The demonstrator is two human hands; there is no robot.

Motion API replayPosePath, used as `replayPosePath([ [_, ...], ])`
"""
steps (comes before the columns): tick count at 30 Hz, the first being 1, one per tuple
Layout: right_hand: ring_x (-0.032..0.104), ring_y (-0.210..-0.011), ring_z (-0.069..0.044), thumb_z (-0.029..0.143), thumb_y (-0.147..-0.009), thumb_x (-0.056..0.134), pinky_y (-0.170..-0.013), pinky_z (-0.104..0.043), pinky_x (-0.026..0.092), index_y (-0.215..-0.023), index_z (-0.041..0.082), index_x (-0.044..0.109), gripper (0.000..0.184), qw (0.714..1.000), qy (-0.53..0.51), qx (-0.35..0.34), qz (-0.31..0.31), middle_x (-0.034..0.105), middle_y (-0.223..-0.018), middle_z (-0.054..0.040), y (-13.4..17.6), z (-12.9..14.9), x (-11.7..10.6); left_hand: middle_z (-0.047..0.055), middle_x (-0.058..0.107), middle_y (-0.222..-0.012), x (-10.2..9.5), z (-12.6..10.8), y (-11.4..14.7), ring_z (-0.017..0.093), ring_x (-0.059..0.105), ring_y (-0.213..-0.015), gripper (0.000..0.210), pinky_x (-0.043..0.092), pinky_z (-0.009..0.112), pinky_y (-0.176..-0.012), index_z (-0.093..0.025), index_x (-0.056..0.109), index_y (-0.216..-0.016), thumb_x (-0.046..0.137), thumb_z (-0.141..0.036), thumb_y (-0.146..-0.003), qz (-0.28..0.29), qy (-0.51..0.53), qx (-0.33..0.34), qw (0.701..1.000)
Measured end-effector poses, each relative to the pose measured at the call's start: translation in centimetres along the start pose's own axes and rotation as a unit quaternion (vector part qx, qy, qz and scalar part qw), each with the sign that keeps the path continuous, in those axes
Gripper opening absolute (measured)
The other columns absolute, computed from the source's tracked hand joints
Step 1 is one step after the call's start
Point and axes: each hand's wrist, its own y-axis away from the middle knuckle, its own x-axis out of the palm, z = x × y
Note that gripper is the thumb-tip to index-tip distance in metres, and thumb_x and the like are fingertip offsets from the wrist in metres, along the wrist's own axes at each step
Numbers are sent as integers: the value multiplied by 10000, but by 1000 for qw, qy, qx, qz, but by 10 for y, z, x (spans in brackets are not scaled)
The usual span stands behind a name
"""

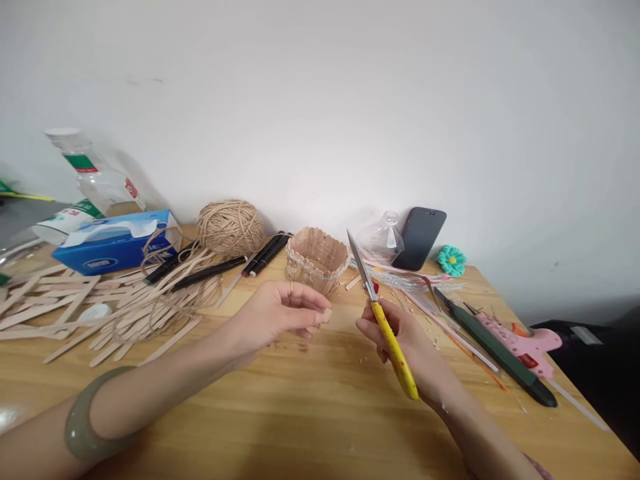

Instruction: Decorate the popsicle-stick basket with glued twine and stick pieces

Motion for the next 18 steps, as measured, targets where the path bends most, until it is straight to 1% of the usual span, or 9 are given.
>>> replayPosePath([
  [2, 361, -515, -103, 574, -679, 632, -461, -246, 338, -722, 214, 435, 412, 999, 1, -40, 11, 391, -642, 55, 3, 1, 0, -24, 654, -623, -1, -4, 1, 80, 574, -618, 81, 472, 179, -571, -168, 697, -685, 748, -186, -624, -9, 13, 20, 1000],
  [5, 372, -557, -122, 709, -697, 533, -506, -262, 353, -741, 205, 456, 512, 993, 33, -101, 47, 402, -650, 38, 12, 5, 3, -20, 654, -624, -3, -11, 3, 80, 573, -618, 86, 472, 181, -567, -160, 684, -650, 758, -190, -616, -27, 33, 41, 998],
  [7, 364, -572, -128, 750, -692, 501, -525, -262, 342, -749, 199, 470, 555, 988, 64, -115, 76, 398, -640, 37, 19, 9, 5, -17, 661, -640, -4, -15, 5, 78, 575, -620, 96, 472, 182, -568, -154, 681, -651, 762, -188, -611, -37, 49, 47, 997],
  [10, 359, -585, -132, 772, -696, 472, -533, -261, 325, -788, 193, 484, 586, 984, 93, -107, 111, 407, -652, 29, 25, 13, 10, -22, 667, -644, -6, -19, 8, 74, 574, -603, 117, 473, 191, -572, -152, 667, -660, 766, -176, -604, -54, 70, 64, 994],
  [13, 379, -614, -146, 773, -717, 437, -555, -269, 336, -802, 192, 477, 589, 981, 99, -104, 128, 428, -686, 11, 26, 12, 13, -25, 669, -638, -5, -21, 10, 80, 580, -604, 134, 478, 206, -586, -152, 651, -655, 770, -173, -596, -74, 71, 91, 991],
  [18, 375, -603, -144, 740, -750, 435, -539, -261, 336, -782, 198, 483, 545, 978, 108, -138, 115, 455, -682, 6, 24, -1, 17, -24, 665, -612, -2, -23, 11, 90, 582, -584, 108, 486, 220, -578, -147, 639, -636, 740, -145, -597, -102, 60, 111, 987],
])
